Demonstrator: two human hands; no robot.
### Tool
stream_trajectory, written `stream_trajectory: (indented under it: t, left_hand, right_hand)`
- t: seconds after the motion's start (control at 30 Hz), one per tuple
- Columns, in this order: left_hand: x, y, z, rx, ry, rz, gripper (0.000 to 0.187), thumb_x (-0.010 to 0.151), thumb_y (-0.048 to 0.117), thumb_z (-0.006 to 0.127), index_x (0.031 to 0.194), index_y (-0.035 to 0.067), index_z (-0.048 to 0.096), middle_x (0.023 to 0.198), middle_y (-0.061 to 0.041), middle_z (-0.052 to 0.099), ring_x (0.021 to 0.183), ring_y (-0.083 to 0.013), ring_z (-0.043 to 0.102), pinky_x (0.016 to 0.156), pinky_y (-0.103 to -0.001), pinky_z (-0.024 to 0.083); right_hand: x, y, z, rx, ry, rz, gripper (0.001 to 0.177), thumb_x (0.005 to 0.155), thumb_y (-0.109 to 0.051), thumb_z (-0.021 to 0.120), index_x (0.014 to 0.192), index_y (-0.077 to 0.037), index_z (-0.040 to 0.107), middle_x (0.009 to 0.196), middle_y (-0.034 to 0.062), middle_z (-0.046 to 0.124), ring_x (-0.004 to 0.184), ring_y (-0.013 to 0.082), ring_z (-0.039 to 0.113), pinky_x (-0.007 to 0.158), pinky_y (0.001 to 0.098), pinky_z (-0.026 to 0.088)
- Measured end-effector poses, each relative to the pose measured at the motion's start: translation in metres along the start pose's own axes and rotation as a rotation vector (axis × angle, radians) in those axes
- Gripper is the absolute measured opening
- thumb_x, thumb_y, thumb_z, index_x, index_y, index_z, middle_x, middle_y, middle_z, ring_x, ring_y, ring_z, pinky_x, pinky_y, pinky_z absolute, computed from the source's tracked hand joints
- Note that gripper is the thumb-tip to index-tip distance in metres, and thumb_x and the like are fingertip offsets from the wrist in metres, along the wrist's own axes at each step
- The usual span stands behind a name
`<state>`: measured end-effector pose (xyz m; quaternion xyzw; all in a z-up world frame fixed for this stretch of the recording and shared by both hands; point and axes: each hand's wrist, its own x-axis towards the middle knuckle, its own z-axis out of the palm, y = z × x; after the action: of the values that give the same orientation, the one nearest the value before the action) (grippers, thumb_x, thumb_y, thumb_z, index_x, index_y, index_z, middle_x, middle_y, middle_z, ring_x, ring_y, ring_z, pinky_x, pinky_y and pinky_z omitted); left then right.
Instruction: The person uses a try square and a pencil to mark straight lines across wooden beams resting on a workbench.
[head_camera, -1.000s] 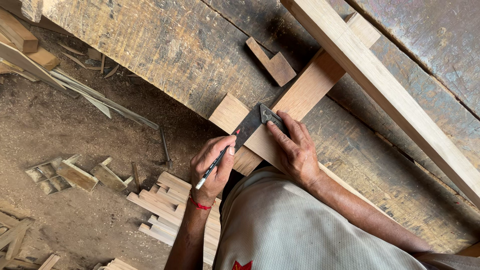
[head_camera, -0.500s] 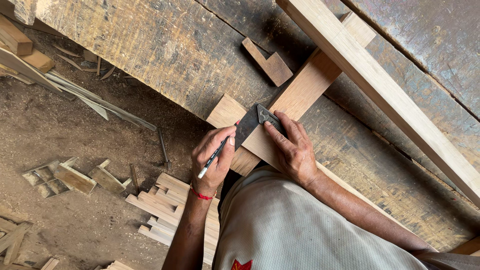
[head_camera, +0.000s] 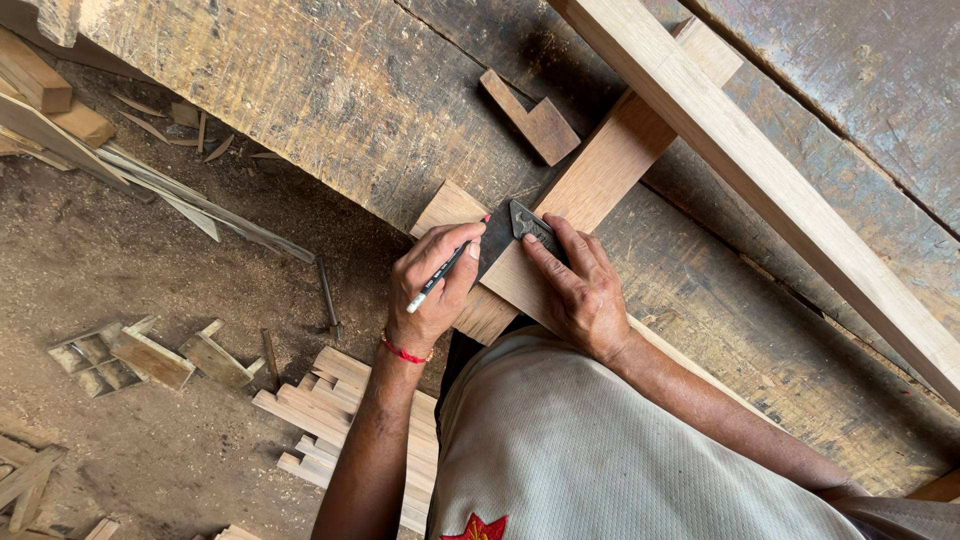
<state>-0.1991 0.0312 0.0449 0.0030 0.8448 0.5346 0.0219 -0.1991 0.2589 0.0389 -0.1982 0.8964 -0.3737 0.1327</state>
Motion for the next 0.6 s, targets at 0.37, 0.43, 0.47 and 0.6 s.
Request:
stream_trajectory:
  t: [0.37, 0.43, 0.47, 0.6]
  left_hand:
    - [-0.057, -0.010, -0.063, 0.239, -0.187, -0.270, 0.018, 0.095, 0.012, 0.064, 0.108, 0.005, 0.075, 0.097, -0.011, 0.078, 0.080, -0.0220, 0.076, 0.065, -0.033, 0.060]
    - [-0.079, -0.023, -0.071, 0.306, -0.140, -0.334, 0.019, 0.095, 0.015, 0.064, 0.106, 0.006, 0.076, 0.094, -0.011, 0.078, 0.076, -0.0211, 0.075, 0.061, -0.033, 0.058]
    - [-0.092, -0.029, -0.075, 0.292, -0.052, -0.307, 0.019, 0.096, 0.016, 0.065, 0.106, 0.004, 0.076, 0.094, -0.012, 0.077, 0.079, -0.0210, 0.074, 0.063, -0.033, 0.058]
    - [-0.130, -0.057, -0.073, 0.135, 0.218, -0.411, 0.037, 0.110, 0.032, 0.054, 0.096, 0.004, 0.074, 0.085, -0.009, 0.076, 0.073, -0.0203, 0.072, 0.068, -0.033, 0.056]
  right_hand:
    - [0.000, -0.001, 0.003, -0.066, 0.019, -0.007, 0.071, 0.074, 0.010, 0.068, 0.142, -0.013, 0.062, 0.151, 0.0209, 0.051, 0.124, 0.0385, 0.059, 0.102, 0.0464, 0.056]
    - [-0.001, -0.001, 0.003, -0.048, 0.047, -0.002, 0.064, 0.078, 0.007, 0.069, 0.139, -0.012, 0.064, 0.149, 0.0202, 0.053, 0.123, 0.0377, 0.060, 0.101, 0.0460, 0.055]
    - [-0.002, -0.001, 0.005, -0.028, 0.070, 0.003, 0.057, 0.082, 0.004, 0.071, 0.137, -0.011, 0.065, 0.147, 0.0196, 0.055, 0.121, 0.0367, 0.061, 0.101, 0.0457, 0.055]
    - [-0.007, 0.016, 0.015, 0.146, 0.235, 0.086, 0.034, 0.093, -0.002, 0.073, 0.125, -0.010, 0.072, 0.135, 0.0139, 0.065, 0.117, 0.0284, 0.067, 0.100, 0.0396, 0.058]
